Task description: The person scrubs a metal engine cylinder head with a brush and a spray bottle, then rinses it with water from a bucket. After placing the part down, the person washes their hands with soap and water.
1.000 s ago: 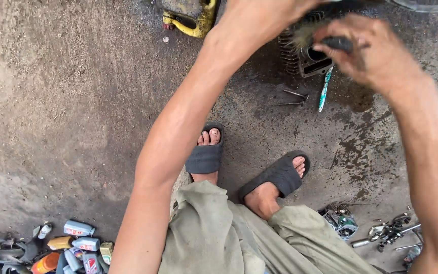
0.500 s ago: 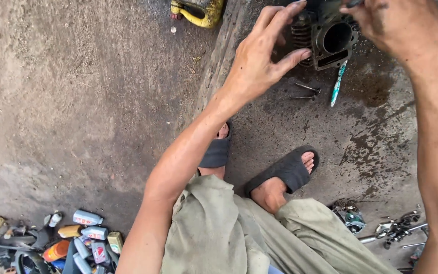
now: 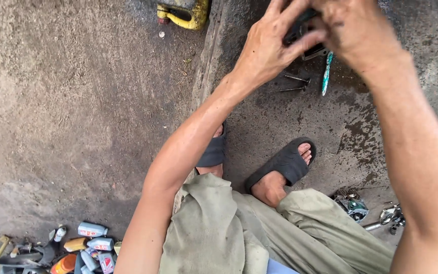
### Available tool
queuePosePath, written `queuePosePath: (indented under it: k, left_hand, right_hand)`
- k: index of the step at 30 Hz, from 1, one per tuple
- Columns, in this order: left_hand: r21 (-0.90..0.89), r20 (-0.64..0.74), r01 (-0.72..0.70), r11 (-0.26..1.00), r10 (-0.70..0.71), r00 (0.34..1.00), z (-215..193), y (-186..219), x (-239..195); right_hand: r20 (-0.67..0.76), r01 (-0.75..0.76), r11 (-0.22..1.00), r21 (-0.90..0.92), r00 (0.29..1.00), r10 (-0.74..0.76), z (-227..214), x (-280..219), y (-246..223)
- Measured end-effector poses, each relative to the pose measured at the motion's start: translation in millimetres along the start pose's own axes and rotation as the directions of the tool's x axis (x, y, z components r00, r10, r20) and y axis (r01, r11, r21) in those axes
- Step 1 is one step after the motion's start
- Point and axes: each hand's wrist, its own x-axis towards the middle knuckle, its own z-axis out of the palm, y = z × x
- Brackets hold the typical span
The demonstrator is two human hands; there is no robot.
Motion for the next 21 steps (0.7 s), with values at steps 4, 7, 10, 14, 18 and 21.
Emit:
queuePosePath:
  k: [4,7,10,14,18,21]
  left_hand:
    - [-0.056,-0.17,-0.119,0.991,0.108,0.98,-5,-7,-9]
    - [-0.046,-0.257,-0.089,0.995,0.074,0.963,-18,-15,-44]
    - [0.006,-0.293,-0.112,0.994,0.109,0.95,-11,-25,-78]
    - [-0.118,-0.322,-0.022,0.993,-0.018,0.946,-5,-16,-108]
    - [-0.172,-0.391,-0.094,0.981,0.02,0.92,-14,4,-102]
    - [-0.137,-0.329,-0.138,0.981,0.087,0.94,-10,-5,-84]
  right_hand:
    - [-0.071,-0.137,0.814,0.564,0.974,0.214,31,-24,-3]
    - [-0.112,-0.274,0.704,0.655,0.887,0.449,59,-39,-19]
    - [-0.036,-0.421,0.599,0.681,0.798,0.602,98,-43,-39]
    - [-0.075,-0.41,0.487,0.771,0.701,0.709,115,-33,-50]
    - [-0.139,-0.353,0.547,0.759,0.733,0.666,122,-43,-33]
    - [0.09,-0.47,0.463,0.752,0.768,0.634,113,-55,-18]
